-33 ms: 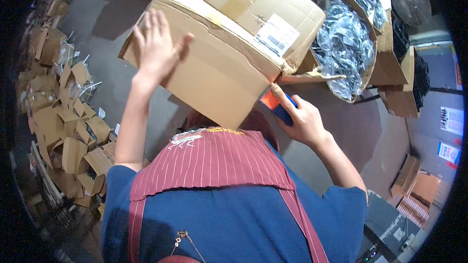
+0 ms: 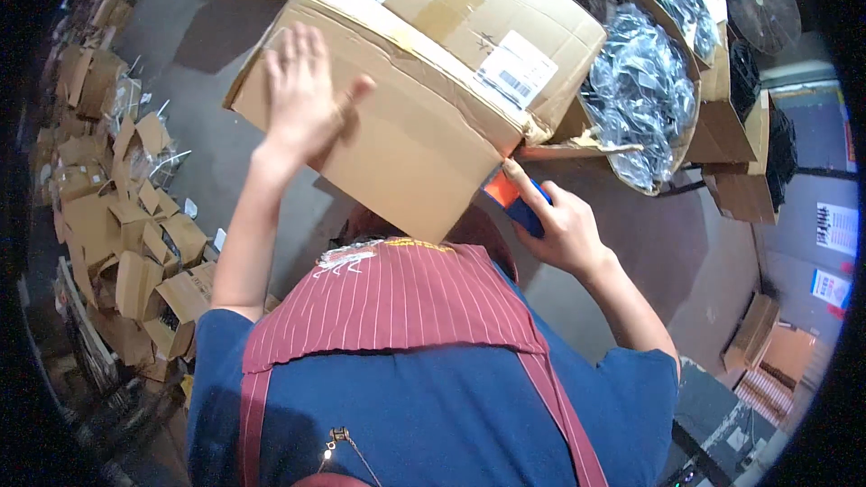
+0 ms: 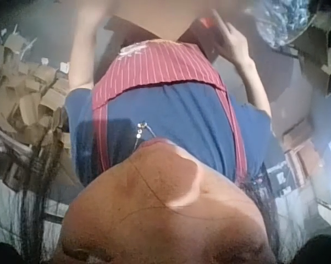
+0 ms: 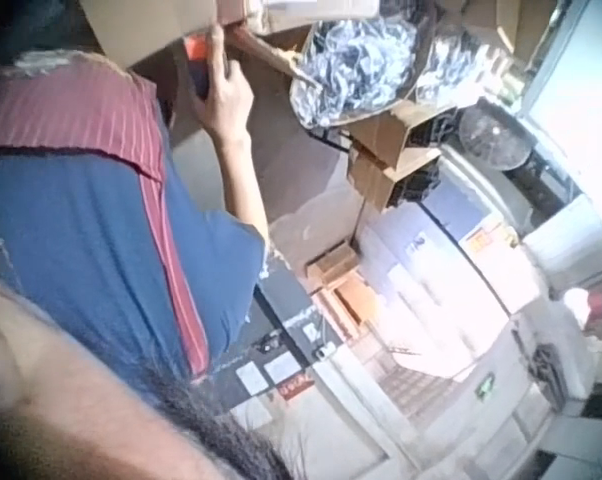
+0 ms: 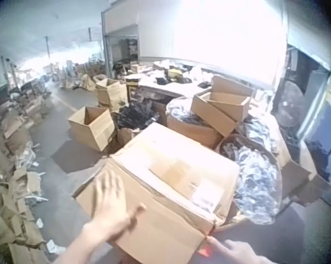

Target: The person uses a handheld tape dispenser to seal cardboard boxes in a warehouse setting. They apply tape across the seams of the box flaps, rotate the boxes to access different sides, and press the tape down to ensure adhesion.

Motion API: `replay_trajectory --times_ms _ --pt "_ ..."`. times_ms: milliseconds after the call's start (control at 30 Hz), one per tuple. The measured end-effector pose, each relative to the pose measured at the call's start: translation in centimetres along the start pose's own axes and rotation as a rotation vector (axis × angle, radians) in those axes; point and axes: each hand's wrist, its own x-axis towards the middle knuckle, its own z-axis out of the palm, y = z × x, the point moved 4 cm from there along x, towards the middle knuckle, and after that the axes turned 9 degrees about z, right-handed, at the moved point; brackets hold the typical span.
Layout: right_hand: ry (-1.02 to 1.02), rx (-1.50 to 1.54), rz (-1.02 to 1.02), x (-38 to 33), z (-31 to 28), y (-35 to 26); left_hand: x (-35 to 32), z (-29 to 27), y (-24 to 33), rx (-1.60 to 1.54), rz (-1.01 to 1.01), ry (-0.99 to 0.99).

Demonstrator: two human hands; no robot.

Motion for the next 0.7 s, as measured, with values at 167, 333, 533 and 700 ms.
replay_trajectory --times_ms 167,333,533,700 --pt "0.048 0.067 0.014 -0.2 0.5 0.3 -6.4 -5.8 7.2 -1.527 0.169 -0.472" --pt "-0.004 -0.053 -0.048 0.5 -1.1 -0.4 -11.4 -1.8 1.0 -1.743 -0.533 -0.476" --pt "-0.060 -0.042 -0.045 0.9 -1.3 0.6 -10.3 -0.5 -7.8 -1.060 -0.797 -0.086" --pt "-0.046 0.027 -0.036 1.4 -2.1 -1.0 -8.9 -2.9 -6.7 -1.667 -0.608 0.539"
